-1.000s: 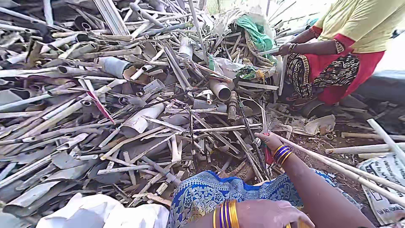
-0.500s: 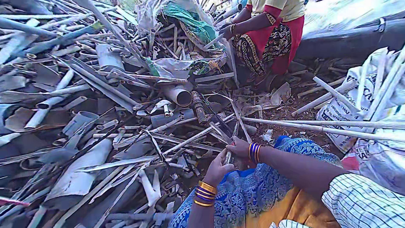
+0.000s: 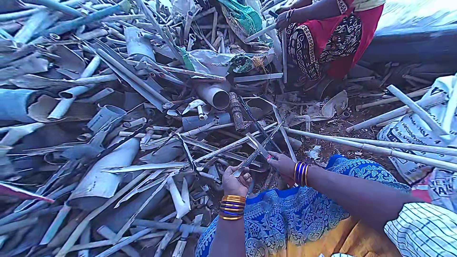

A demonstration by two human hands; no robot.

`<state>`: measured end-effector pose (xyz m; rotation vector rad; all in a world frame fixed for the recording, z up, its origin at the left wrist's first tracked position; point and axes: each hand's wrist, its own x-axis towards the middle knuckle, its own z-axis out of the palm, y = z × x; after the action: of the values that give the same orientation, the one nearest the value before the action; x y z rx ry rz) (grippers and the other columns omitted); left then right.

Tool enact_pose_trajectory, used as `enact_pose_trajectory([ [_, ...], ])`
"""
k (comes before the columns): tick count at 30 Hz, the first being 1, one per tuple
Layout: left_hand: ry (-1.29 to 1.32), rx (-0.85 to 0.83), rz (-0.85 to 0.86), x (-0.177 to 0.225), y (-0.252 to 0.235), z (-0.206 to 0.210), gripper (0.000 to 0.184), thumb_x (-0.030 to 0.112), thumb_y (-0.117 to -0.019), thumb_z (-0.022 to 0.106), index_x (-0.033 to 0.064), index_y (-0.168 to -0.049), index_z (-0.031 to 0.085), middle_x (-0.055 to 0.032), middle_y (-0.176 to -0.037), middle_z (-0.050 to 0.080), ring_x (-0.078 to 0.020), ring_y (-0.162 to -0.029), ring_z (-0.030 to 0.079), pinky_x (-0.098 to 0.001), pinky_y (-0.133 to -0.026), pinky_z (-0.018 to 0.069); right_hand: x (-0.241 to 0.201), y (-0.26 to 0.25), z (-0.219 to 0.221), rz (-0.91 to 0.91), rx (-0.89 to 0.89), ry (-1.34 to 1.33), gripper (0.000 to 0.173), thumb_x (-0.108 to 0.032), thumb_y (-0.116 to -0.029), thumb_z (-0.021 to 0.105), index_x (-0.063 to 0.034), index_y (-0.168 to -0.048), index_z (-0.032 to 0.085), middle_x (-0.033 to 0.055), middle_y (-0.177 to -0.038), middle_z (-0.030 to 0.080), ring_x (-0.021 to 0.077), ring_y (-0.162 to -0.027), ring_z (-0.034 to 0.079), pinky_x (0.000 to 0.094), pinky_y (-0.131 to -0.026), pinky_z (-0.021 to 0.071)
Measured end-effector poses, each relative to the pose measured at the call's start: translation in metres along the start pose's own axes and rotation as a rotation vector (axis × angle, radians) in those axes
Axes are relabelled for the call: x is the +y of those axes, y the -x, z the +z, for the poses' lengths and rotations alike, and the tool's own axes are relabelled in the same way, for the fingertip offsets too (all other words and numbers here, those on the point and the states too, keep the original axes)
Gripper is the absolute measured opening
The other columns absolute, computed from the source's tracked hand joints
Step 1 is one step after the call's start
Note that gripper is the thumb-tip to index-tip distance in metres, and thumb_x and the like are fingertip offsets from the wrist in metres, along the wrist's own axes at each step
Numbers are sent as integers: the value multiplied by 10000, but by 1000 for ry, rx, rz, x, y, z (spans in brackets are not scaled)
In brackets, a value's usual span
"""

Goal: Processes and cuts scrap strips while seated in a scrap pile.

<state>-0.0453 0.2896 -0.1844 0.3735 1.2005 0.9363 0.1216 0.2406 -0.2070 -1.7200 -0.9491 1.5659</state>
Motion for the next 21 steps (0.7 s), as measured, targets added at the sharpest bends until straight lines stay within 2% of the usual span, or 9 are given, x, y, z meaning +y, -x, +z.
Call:
enact_pose_trajectory([
  [3,103,21,-25,-6,-2,3,279,214,-1039,304,87,-868,484,-45,-593,513,-100,-392,411,-214,-372,343,-1,24,25,-203,-136,128,534,-214,-1111,414,-155,-1624,276,132,-1014,598,150,-662,545,311,-611,485],
  [5,175,17,-69,-12,-1,3,259,231,-1042,300,112,-866,447,-23,-590,482,-84,-384,405,-197,-355,340,3,19,25,-229,-97,193,554,-181,-1106,413,-115,-1631,250,207,-1318,601,224,-951,654,385,-874,530],
  [6,197,21,-82,-15,0,5,266,236,-1041,301,114,-856,447,-19,-583,478,-80,-375,401,-191,-345,333,4,12,20,-179,-45,176,557,-187,-1112,403,-113,-1636,231,209,-1357,591,240,-1017,663,396,-932,522],
  [8,214,3,-96,-19,4,8,283,248,-1046,295,115,-855,456,-19,-581,480,-82,-373,400,-192,-342,327,6,-7,11,-65,95,74,534,-227,-1122,375,-150,-1632,235,168,-1088,586,212,-752,576,364,-693,501],
  [9,212,-10,-99,-22,5,8,287,254,-1048,292,115,-859,458,-19,-586,477,-86,-377,401,-195,-344,329,7,-11,9,-32,123,47,535,-237,-1124,366,-166,-1635,224,173,-1068,582,224,-732,566,377,-677,501],
  [14,129,-41,-73,-16,11,3,345,270,-1053,273,124,-811,470,-4,-548,477,-76,-363,395,-190,-337,310,10,8,20,-80,109,85,589,-220,-1112,411,-146,-1648,178,224,-1281,583,287,-951,626,445,-844,513],
  [17,35,-187,-110,-11,11,-4,441,345,-1079,272,127,-788,523,9,-538,505,-58,-358,427,-180,-333,340,9,13,12,-201,43,145,591,-196,-1101,432,-127,-1644,206,223,-1439,531,294,-1136,620,453,-966,489],
  [19,-66,-331,-123,-13,13,-8,414,263,-1078,280,104,-831,571,6,-567,556,-40,-382,470,-164,-355,384,7,11,4,-233,44,163,581,-186,-1098,437,-117,-1636,229,210,-1424,542,256,-1063,638,418,-920,515],
  [21,-265,-418,-56,-16,17,-9,241,0,-1030,303,28,-983,538,-13,-618,572,-21,-414,469,-144,-380,381,5,5,-2,-194,66,102,548,-191,-1103,428,-138,-1623,266,171,-1191,582,187,-774,574,348,-692,500],
])
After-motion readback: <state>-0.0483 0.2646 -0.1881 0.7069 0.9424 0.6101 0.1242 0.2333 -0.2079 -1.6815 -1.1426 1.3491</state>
